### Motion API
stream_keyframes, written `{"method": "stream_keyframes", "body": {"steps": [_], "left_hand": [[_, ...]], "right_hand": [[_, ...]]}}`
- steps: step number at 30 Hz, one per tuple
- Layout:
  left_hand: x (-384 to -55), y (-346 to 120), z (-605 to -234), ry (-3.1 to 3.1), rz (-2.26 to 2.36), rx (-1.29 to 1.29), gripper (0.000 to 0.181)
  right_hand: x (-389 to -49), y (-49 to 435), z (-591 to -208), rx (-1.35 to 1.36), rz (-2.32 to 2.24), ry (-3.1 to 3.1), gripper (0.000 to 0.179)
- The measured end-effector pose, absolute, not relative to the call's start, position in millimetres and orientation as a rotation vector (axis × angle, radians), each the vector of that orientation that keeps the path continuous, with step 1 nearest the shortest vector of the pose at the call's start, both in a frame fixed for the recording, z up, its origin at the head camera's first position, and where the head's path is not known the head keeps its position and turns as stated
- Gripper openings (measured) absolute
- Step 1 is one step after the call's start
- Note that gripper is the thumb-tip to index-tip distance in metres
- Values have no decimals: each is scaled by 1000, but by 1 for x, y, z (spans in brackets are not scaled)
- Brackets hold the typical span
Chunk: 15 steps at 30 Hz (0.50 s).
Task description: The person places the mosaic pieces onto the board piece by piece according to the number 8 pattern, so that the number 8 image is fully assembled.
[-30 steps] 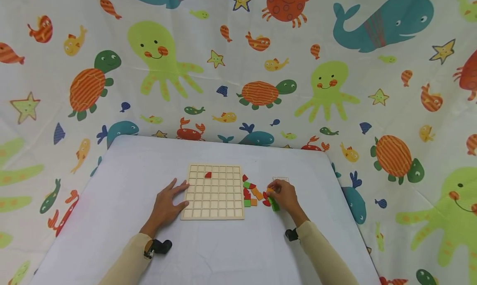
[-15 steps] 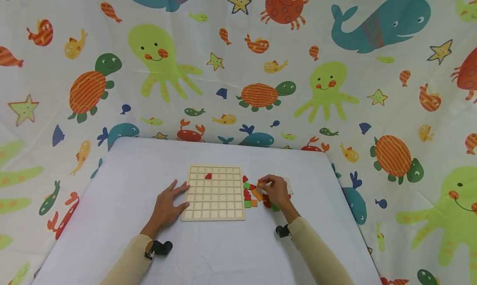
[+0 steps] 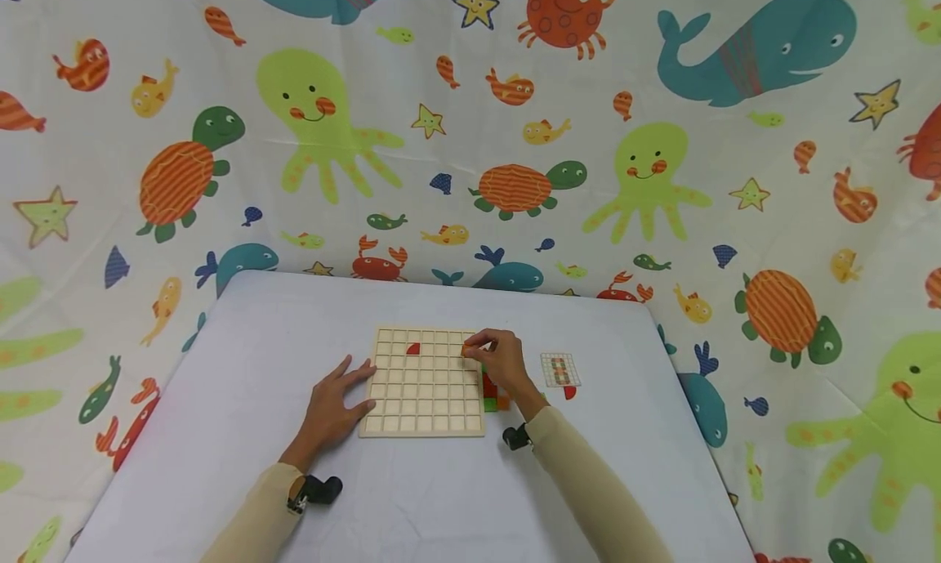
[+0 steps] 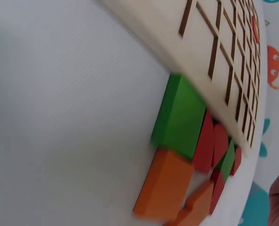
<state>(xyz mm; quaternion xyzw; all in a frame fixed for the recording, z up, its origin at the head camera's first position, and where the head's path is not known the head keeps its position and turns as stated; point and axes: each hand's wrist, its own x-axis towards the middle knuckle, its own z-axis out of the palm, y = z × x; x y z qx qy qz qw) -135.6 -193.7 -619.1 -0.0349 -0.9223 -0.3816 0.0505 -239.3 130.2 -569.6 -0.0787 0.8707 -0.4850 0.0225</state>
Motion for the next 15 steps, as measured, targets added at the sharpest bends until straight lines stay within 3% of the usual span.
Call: {"method": "stream_keyframes", "body": {"steps": [15], "left_hand": [[-132, -192, -613, -2832, -1192, -101, 63]], "right_hand": [[-253, 75, -578, -199, -1462, 2685, 7]]}}
